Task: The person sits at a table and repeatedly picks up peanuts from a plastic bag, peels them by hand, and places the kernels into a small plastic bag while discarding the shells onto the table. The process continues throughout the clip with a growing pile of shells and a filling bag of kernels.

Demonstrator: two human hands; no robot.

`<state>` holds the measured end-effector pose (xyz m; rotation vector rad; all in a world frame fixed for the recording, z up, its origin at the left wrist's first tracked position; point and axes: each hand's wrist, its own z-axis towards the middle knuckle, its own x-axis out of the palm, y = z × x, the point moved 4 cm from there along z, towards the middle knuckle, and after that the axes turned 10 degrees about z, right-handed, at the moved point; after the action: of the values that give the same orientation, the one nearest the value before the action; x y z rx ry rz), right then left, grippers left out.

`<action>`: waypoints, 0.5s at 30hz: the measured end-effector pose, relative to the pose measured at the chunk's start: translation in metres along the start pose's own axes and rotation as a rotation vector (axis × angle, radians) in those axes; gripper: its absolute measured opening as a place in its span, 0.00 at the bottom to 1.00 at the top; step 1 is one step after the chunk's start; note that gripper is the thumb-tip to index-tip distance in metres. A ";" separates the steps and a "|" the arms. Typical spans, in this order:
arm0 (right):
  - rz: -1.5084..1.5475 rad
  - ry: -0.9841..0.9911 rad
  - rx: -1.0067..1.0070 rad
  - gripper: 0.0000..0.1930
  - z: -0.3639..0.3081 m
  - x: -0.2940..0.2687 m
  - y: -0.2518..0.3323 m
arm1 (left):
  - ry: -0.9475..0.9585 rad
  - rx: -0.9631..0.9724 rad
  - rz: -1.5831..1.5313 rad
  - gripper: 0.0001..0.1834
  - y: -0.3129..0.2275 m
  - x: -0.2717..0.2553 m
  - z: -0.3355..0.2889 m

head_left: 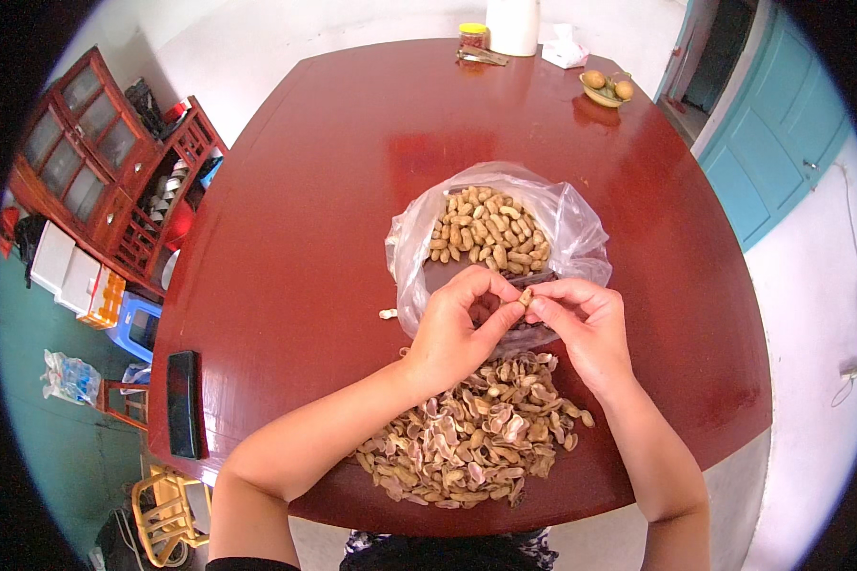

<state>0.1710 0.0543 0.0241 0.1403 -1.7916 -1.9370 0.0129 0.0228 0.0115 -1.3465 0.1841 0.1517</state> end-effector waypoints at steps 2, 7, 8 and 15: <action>0.009 -0.004 -0.008 0.08 0.000 0.001 -0.002 | 0.004 0.013 0.022 0.05 0.003 0.000 0.000; 0.002 -0.034 -0.013 0.07 -0.002 0.003 0.001 | 0.003 0.189 0.263 0.07 -0.015 -0.004 0.000; -0.009 -0.033 -0.021 0.07 -0.002 0.002 0.002 | 0.008 0.196 0.261 0.07 -0.017 -0.003 -0.001; -0.093 -0.020 0.020 0.03 -0.005 0.007 0.004 | -0.036 0.361 0.398 0.10 -0.028 -0.004 -0.004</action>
<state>0.1677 0.0469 0.0287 0.2152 -1.8471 -1.9914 0.0149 0.0132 0.0378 -0.9355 0.4284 0.4549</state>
